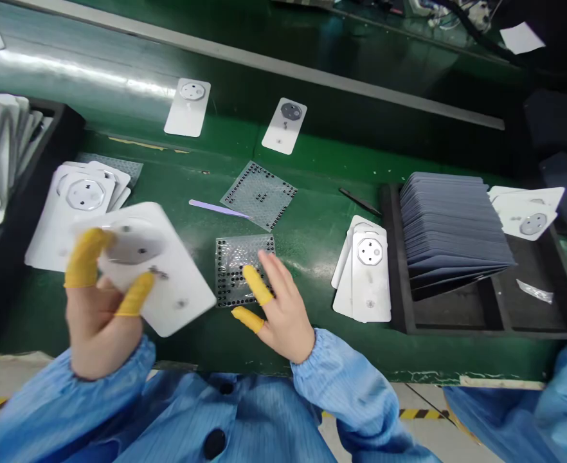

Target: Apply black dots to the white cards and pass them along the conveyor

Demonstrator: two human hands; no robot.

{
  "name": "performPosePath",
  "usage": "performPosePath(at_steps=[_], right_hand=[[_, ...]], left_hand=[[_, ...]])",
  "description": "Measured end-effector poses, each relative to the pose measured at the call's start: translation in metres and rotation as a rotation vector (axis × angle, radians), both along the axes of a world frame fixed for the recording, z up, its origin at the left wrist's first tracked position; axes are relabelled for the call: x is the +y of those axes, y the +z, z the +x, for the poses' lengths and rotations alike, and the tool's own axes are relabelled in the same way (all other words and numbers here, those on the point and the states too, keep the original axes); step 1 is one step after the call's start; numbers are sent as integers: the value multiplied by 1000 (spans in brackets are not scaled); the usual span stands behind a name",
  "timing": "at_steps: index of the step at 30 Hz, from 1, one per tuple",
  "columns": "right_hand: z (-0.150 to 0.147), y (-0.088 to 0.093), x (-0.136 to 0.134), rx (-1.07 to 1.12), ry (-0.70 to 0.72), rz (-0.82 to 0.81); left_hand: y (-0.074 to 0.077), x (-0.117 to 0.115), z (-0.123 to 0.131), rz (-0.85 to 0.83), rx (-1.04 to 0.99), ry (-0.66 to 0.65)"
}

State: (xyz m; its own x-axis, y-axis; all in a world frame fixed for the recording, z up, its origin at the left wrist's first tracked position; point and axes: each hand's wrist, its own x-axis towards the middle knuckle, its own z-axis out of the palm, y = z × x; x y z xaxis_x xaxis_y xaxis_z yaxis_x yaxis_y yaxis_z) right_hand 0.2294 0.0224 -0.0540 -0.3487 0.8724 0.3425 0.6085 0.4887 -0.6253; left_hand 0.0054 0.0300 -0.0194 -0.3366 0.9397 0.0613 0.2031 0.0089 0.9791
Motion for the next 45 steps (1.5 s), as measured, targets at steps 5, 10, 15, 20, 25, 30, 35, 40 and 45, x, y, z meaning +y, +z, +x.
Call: performPosePath(at_steps=[5,10,15,20,25,30,35,40,45], right_hand=[[-1,-25,5,-92,91,64],[0,-12,-1,-9,18,98],[-3,11,-3,27,75,67],[-10,23,4,18,94,136],[-16,20,6,83,162,137],[-18,5,1,149,133,108],[-26,-12,0,114,112,246],[-30,-17,9,269,-138,17],[-24,-15,11,266,-120,80]], left_hand=[[-6,-3,-37,-402,174,-78],[-9,-4,6,-474,-36,-346],[-11,-3,33,-566,-326,-420],[-7,-6,31,-603,-395,-429],[-3,-4,27,-457,-282,-550],[-12,-6,22,-217,89,-601],[-20,-5,25,-135,281,-638],[-20,4,18,-221,317,-623],[-5,-4,-22,-329,339,-318]])
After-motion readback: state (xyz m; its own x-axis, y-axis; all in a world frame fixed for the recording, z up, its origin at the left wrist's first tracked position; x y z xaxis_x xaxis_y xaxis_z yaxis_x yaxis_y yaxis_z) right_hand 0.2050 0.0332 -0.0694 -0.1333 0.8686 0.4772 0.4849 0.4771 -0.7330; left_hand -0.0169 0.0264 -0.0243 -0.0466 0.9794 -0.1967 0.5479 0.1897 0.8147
